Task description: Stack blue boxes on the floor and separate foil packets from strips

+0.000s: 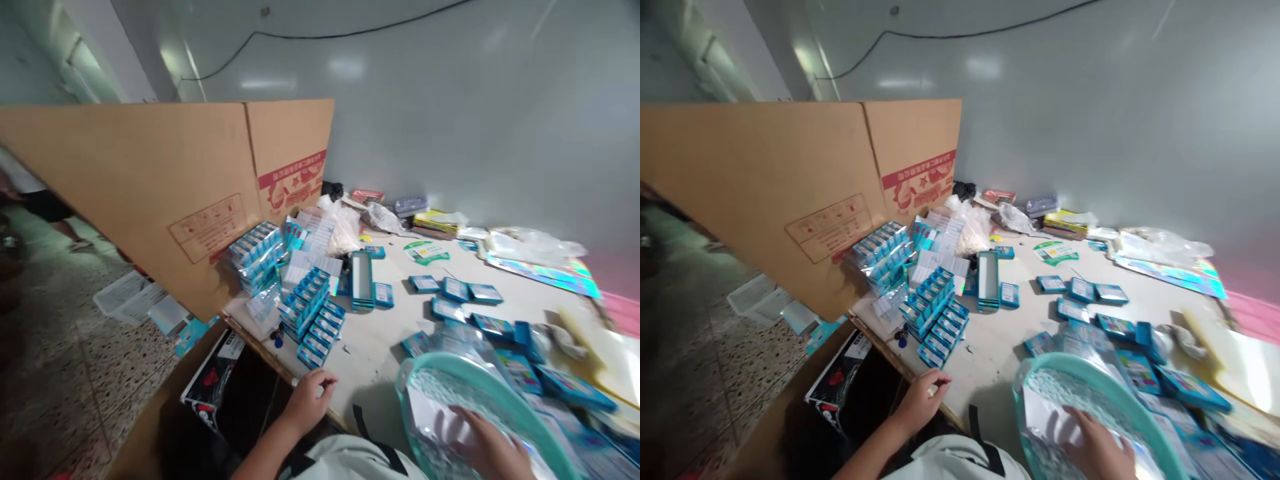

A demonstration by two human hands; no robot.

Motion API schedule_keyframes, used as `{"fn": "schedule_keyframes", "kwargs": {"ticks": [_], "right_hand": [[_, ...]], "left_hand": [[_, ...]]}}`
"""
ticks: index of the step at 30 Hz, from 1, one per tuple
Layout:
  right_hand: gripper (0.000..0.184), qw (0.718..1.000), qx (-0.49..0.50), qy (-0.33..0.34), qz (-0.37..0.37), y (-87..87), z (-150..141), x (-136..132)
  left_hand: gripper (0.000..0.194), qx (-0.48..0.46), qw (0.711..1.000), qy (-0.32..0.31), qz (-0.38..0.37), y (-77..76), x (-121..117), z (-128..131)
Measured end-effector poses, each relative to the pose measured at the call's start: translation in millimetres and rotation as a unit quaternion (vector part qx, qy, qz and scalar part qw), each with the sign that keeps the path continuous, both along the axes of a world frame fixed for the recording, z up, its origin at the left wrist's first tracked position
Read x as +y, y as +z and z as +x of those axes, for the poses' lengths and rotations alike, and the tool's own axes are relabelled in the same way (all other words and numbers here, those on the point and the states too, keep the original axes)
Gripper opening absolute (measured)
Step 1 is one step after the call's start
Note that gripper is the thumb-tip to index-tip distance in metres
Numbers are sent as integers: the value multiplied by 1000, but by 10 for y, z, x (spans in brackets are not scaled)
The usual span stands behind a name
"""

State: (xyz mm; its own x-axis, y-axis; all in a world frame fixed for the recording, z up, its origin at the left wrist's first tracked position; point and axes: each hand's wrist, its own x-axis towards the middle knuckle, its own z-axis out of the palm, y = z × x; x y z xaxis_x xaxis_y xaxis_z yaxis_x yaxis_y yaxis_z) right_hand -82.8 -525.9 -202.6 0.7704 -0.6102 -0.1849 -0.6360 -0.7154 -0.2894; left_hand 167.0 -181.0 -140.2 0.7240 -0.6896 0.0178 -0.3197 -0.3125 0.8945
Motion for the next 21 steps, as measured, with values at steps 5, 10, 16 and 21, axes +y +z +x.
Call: {"fn": "schedule_keyframes", "kwargs": {"ticks": [5,10,16,21], "right_hand": [[84,996,92,4,3,542,21,194],[96,997,67,27,37,762,-53,70],[66,997,64,29,34,795,-128,-149],[44,996,-36,85,5,859,-140,-467]], "left_hand": [[21,-14,998,-68,-4,129,-357,-188],[24,-25,995,-97,9,195,-565,-355],[25,-40,995,-88,23,280,-610,-564],[19,-153,986,-64,-6,581,-557,-674]]}}
